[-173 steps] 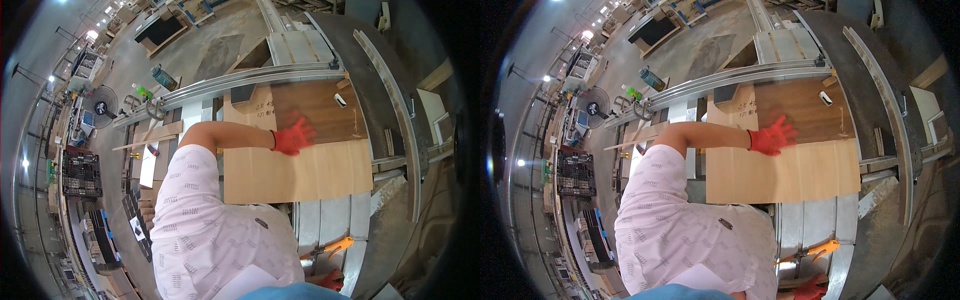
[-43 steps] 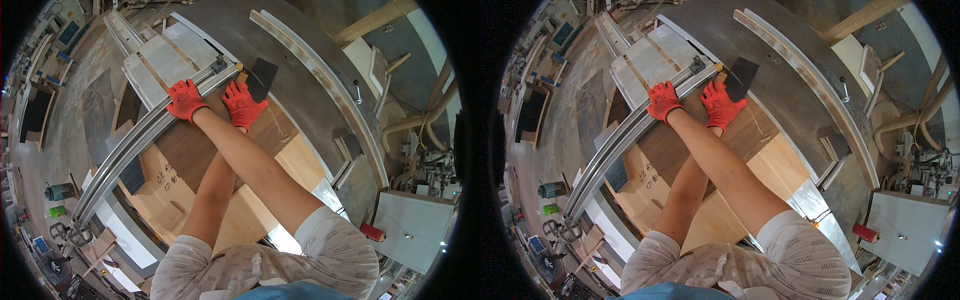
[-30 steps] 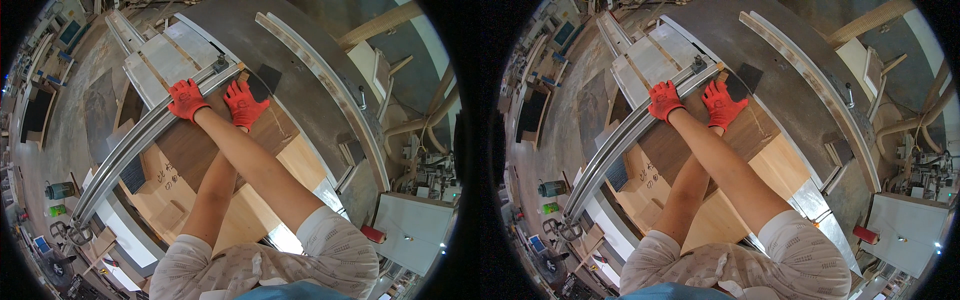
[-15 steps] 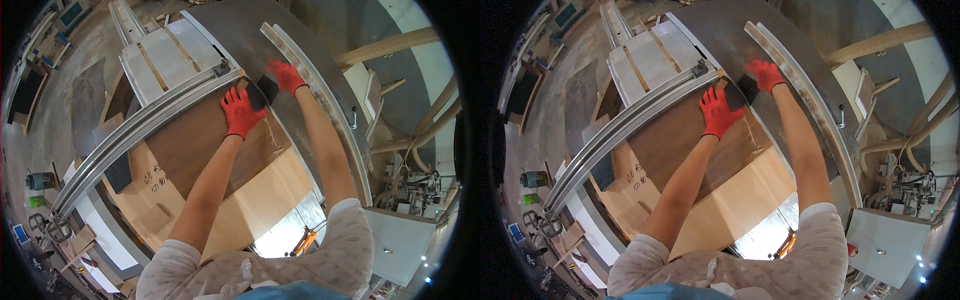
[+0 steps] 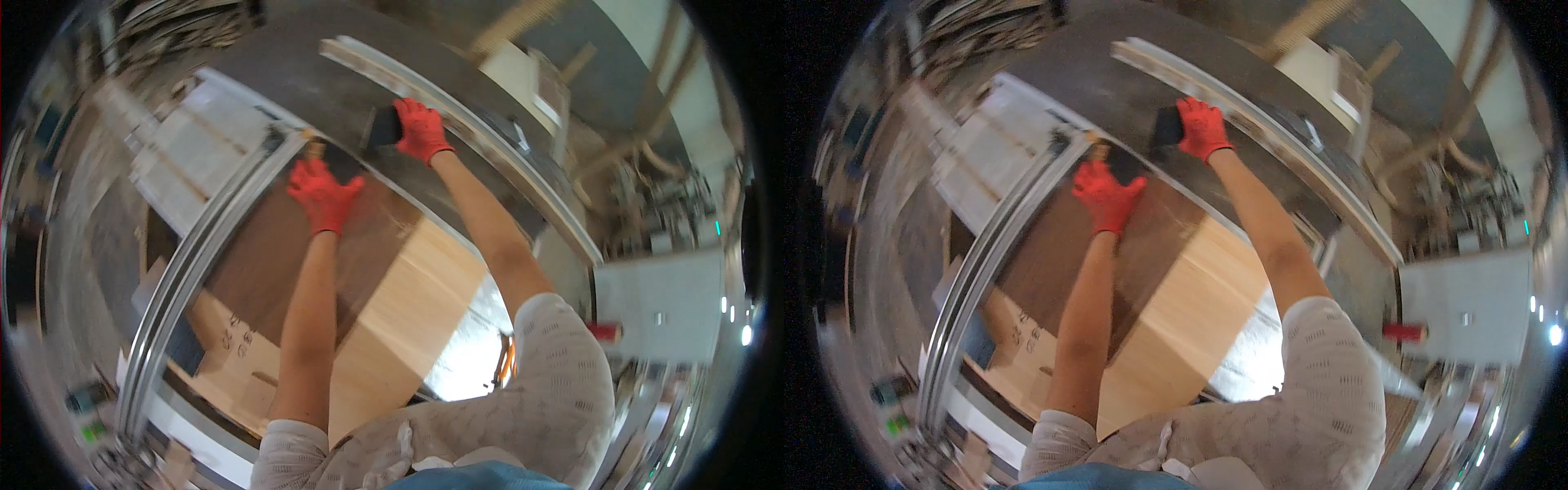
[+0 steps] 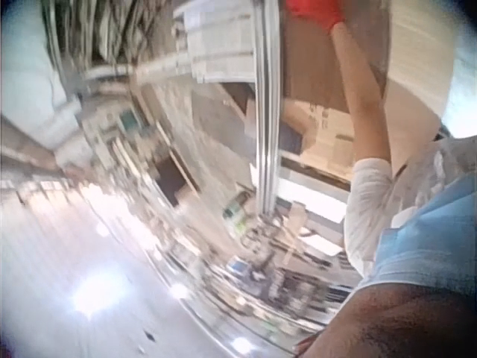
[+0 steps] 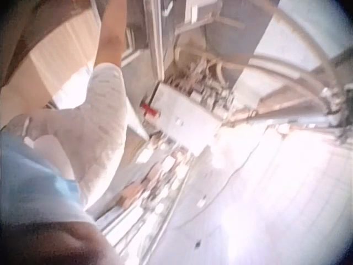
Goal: The person picks up stacks of small, dark rectangular wood pieces from a table saw and places them onto a larger cardboard sheet on the floor. They repeatedly walk back and forth between the saw and the floor, stacking the pieces in neat piles.
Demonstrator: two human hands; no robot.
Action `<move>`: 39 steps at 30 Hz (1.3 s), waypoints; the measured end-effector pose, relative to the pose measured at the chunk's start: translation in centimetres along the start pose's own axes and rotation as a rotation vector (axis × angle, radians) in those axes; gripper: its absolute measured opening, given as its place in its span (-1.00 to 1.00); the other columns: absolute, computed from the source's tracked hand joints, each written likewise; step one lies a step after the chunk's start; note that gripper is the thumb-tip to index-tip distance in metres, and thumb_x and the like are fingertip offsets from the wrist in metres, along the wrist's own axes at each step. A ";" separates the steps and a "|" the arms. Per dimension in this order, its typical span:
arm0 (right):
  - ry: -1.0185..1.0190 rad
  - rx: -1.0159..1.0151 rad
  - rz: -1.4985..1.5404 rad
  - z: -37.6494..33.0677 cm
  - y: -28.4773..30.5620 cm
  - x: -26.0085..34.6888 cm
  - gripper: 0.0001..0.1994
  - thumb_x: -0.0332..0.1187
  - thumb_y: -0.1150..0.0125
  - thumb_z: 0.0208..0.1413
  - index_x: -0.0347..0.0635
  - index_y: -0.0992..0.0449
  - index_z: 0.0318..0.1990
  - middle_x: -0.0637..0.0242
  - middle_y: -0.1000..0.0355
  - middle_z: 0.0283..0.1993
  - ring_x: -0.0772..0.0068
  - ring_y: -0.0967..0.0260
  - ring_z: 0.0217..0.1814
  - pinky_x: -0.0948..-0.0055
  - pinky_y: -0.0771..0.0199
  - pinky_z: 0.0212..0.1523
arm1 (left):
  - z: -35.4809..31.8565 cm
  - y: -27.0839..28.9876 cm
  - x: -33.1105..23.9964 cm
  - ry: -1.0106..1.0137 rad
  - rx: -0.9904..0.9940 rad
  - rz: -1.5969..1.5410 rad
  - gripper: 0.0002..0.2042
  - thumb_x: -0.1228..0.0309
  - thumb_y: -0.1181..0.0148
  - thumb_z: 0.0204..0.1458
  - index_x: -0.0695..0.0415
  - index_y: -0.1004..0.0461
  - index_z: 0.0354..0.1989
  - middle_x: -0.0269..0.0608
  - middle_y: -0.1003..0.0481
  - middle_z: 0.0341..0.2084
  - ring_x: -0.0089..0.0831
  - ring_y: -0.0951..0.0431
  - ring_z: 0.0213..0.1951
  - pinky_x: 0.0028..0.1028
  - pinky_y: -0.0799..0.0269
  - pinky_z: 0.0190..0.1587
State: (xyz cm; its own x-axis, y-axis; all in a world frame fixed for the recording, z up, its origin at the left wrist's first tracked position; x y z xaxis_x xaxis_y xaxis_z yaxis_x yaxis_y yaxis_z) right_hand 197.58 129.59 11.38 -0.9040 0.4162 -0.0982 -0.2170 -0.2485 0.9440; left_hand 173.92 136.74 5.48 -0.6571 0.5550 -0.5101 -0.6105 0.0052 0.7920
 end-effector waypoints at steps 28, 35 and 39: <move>-0.652 0.131 0.326 -42.9 3.8 -34.0 -0.32 -0.15 -0.63 -0.41 -0.18 -0.43 -0.08 0.07 -0.44 -0.04 -0.03 -0.40 0.07 0.18 -0.45 0.05 | 0.8 16.8 18.7 0.069 -0.312 0.246 -0.47 -0.06 -0.32 0.01 0.18 -0.58 -0.08 0.06 -0.60 -0.14 0.07 -0.56 -0.05 0.01 -0.41 -0.01; -0.447 -0.352 0.321 -39.5 9.6 -17.5 -0.55 -0.42 -0.40 -0.18 -0.17 -0.46 -0.04 0.06 -0.45 0.02 -0.11 -0.37 0.08 0.05 -0.38 0.11 | -0.8 18.7 26.6 0.233 -0.019 0.551 -0.31 -0.38 -0.06 0.01 0.12 -0.56 -0.20 0.05 -0.61 -0.16 0.09 -0.55 -0.01 0.08 -0.31 0.07; -0.430 -0.080 0.433 -41.6 7.5 -5.2 -0.61 -0.37 -0.35 -0.10 -0.14 -0.49 -0.04 0.08 -0.47 0.11 -0.03 -0.38 0.14 0.09 -0.38 0.11 | -0.8 18.0 25.9 0.290 0.055 0.498 -0.23 -0.41 -0.04 0.01 0.15 -0.54 -0.06 0.05 -0.54 0.00 0.09 -0.45 0.13 0.03 -0.21 0.22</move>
State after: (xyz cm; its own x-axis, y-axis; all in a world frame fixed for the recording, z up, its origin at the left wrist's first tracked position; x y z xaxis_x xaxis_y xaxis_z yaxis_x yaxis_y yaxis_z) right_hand 185.34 89.15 5.88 -0.6905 0.5739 0.4403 0.0947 -0.5317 0.8416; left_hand 145.58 150.55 6.26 -0.9583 0.2513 -0.1359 -0.1775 -0.1509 0.9725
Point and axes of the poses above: each hand's wrist, its own z-axis towards the middle knuckle, its own y-axis out of the back of the hand, x = y × z, the point moved 9 cm from there along z, towards the middle knuckle
